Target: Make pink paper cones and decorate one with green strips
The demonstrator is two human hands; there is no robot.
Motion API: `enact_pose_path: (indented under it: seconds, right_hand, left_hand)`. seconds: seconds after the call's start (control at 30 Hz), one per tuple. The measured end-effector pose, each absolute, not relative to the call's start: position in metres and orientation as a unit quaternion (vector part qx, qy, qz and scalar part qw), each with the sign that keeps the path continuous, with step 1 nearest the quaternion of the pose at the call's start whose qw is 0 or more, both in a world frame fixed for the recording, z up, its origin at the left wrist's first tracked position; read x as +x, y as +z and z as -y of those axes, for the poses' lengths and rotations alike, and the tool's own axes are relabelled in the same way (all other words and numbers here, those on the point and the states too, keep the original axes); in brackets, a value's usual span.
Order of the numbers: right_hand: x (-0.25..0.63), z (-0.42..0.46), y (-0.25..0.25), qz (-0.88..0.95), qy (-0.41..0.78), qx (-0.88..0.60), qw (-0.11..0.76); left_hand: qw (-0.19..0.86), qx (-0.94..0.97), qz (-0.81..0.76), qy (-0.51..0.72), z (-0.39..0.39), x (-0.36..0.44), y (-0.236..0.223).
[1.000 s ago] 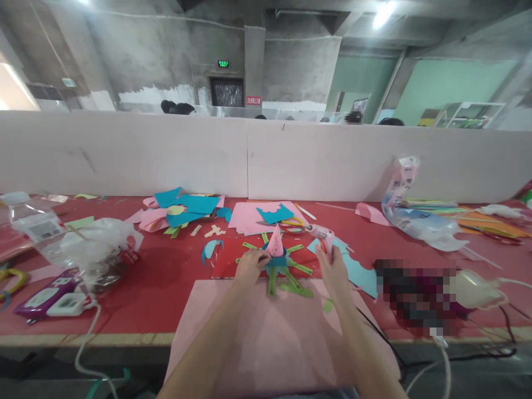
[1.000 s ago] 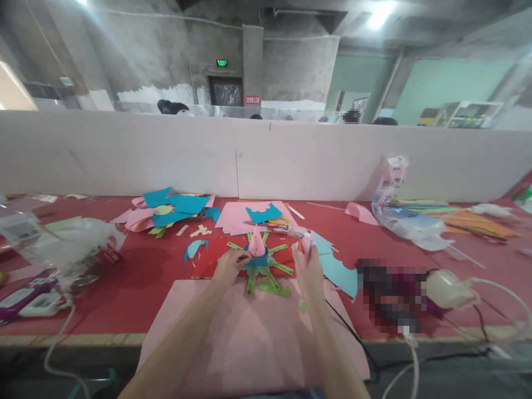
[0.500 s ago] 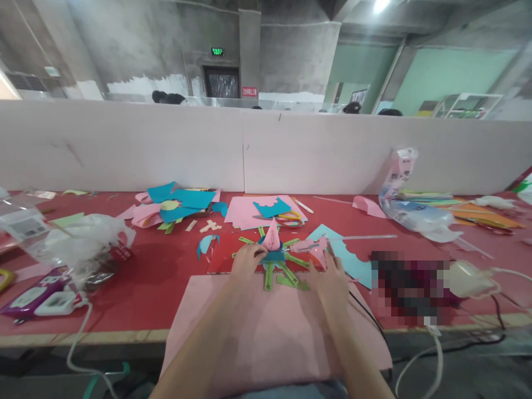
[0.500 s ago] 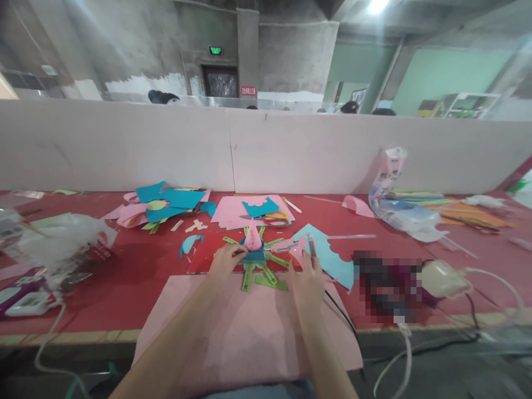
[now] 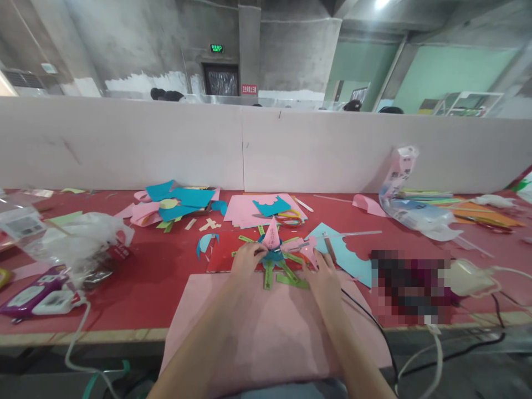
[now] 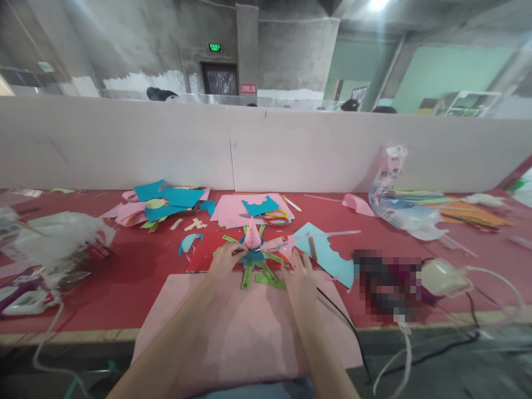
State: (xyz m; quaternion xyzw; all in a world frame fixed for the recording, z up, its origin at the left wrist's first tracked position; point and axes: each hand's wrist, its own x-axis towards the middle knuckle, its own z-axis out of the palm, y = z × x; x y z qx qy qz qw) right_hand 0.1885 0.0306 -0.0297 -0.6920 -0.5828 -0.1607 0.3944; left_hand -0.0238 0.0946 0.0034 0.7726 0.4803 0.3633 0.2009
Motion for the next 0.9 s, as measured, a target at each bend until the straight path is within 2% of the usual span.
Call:
enact_pose_path:
  seconds: [0.9]
  right_hand:
    - [0.1922,-0.0286,-0.0286,0.566,-0.103,-0.709,0.409]
  left_hand:
    - [0.214,0.775,-0.481,0.350,-0.0951,-0.0227,0.0040]
